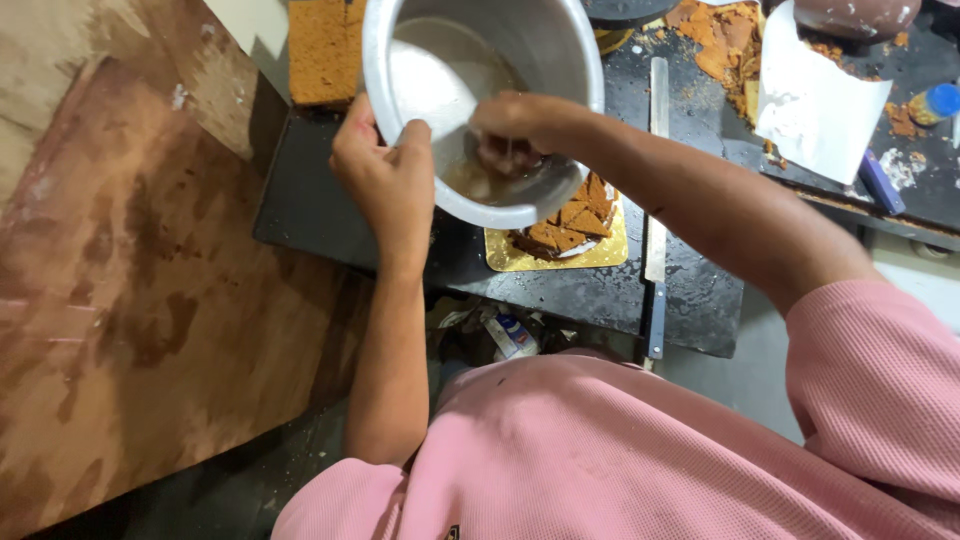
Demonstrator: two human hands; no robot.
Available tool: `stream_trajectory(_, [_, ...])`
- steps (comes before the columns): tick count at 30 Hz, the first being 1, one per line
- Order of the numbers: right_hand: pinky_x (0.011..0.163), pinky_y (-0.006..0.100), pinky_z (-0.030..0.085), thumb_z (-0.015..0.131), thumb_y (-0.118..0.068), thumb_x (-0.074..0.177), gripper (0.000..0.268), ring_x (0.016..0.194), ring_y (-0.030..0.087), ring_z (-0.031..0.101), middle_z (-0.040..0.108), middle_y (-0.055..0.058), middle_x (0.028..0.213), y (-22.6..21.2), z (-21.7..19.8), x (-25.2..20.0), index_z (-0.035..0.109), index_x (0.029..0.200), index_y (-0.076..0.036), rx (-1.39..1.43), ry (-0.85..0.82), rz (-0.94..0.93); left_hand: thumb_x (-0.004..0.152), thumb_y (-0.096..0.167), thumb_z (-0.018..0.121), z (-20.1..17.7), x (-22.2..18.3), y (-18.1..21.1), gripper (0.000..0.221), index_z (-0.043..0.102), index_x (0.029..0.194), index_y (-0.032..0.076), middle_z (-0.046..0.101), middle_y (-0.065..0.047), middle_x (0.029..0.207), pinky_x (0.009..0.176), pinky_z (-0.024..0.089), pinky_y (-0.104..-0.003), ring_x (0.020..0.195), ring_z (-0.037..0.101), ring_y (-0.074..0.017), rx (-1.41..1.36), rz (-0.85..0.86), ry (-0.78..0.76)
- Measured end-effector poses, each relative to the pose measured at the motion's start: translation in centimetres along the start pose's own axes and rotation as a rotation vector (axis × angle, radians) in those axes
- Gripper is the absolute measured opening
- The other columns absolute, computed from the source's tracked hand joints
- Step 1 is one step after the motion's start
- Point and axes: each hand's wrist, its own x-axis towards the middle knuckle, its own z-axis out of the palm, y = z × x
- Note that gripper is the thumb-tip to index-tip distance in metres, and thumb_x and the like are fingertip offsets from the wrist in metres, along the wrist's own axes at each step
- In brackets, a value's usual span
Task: The person prepares a cake by dipping cake pieces into syrup in a pot, placing them onto a board, spreading cream with a spatula, and drizzling sauce from a bottle.
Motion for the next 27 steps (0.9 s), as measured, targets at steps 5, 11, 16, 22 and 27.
stream_trajectory(5, [0.036,0.026,0.028,0.052,-0.015,0.085,0.024,0.046,0.012,0.034,0.045,0.005,0.060,-0.5,-4.0,-6.8,0.041,0.064,-0.010,0.933,-0.371,-0.176,0.084,-0.009,0.060,-2.3,-0.6,-0.7,0.023,0.067,0.107,-0.011,0.073,-0.010,0.098,0.083,0.058,-0.029,0.089,0.069,-0.0133,-0.197,-0.058,0.005])
stream_trajectory(11, [0.030,0.029,0.028,0.044,-0.006,0.076,0.024,0.040,0.013,0.042,0.045,0.004,0.052,5.3,-2.6,-8.7,0.034,0.055,-0.015,0.786,-0.010,-0.055,0.084,-0.016,0.062,-7.2,-1.6,-2.0,0.026,0.066,0.109,-0.012,0.072,-0.012,0.104,0.090,0.057,-0.029,0.095,0.069,-0.0159,-0.151,-0.079,0.108])
stream_trajectory(16, [0.038,0.026,0.033,0.042,-0.011,0.089,0.027,0.043,0.013,0.053,0.053,0.000,0.057,5.0,1.2,-6.5,0.050,0.063,-0.009,0.254,-0.118,0.079,0.083,-0.019,0.062,-10.3,-1.8,-1.3,0.018,0.060,0.098,-0.010,0.070,-0.012,0.101,0.091,0.059,-0.031,0.093,0.070,-0.0191,-0.051,-0.044,0.205])
stream_trajectory(22, [0.039,0.029,0.038,0.046,-0.017,0.094,0.027,0.045,0.012,0.049,0.055,0.006,0.059,-0.9,-2.8,-13.8,0.057,0.071,-0.008,0.153,0.058,-0.206,0.080,-0.015,0.062,-12.8,-2.4,-1.3,0.028,0.059,0.105,-0.005,0.062,-0.012,0.109,0.085,0.057,-0.031,0.101,0.067,-0.0194,-0.089,-0.190,0.412])
stream_trajectory(27, [0.042,0.027,0.041,0.049,-0.014,0.089,0.017,0.045,0.012,0.049,0.059,0.002,0.061,1.9,-0.2,-11.3,0.062,0.078,-0.011,0.369,0.202,0.076,0.080,-0.015,0.062,-13.3,-2.8,-1.4,0.030,0.059,0.108,-0.006,0.062,-0.014,0.111,0.097,0.058,-0.032,0.106,0.065,-0.0204,-0.088,-0.193,0.461])
